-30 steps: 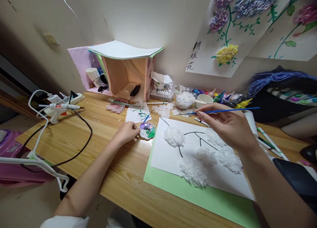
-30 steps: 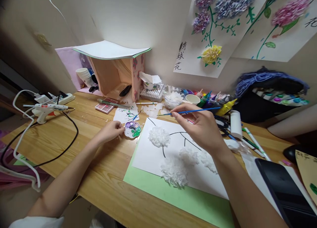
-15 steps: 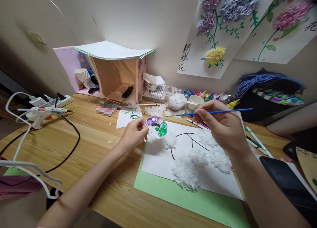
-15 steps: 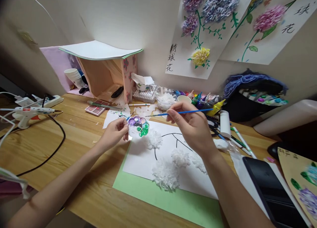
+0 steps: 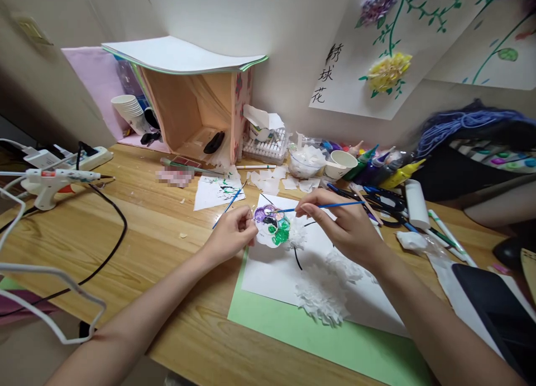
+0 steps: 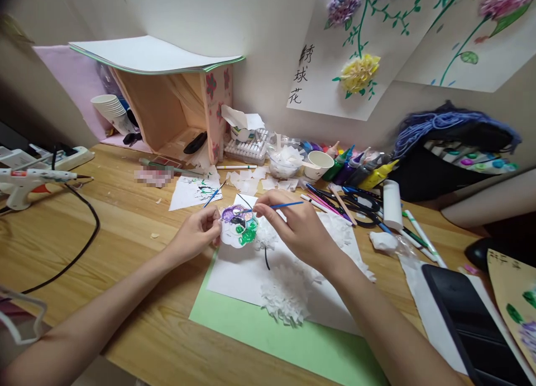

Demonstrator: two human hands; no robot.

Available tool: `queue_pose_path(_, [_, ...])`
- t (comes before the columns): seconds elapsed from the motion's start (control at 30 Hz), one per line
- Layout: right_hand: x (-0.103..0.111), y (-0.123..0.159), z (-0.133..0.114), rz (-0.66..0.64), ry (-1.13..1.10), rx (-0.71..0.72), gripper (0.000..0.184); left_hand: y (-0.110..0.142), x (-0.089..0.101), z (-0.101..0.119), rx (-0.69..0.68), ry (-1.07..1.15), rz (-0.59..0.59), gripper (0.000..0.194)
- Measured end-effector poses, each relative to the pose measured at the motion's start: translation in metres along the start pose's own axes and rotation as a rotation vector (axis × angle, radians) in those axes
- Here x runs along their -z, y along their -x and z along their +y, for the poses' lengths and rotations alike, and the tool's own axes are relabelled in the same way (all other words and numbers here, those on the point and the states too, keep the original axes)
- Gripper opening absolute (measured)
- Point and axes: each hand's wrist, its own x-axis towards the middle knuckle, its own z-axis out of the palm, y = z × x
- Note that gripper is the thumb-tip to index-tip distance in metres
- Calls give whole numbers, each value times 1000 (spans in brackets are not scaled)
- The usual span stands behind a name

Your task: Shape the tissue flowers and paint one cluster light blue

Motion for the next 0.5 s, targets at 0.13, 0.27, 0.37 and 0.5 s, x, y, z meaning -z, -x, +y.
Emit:
queue_pose_path(0.13, [0, 1, 0, 19, 2, 20, 18, 2, -1, -1, -43, 10, 2, 13])
queue_pose_path(0.27, [2, 1, -1, -14, 10, 47, 19, 2, -1, -2, -68, 18, 5, 13])
queue_pose_path(0.37, [3, 1, -2, 35, 39, 49, 19, 3, 0, -1, -79, -2, 15, 14])
queue_pose_path(0.5, [4, 1, -3, 6, 28, 124, 17, 3, 0, 2, -91, -4, 40, 14])
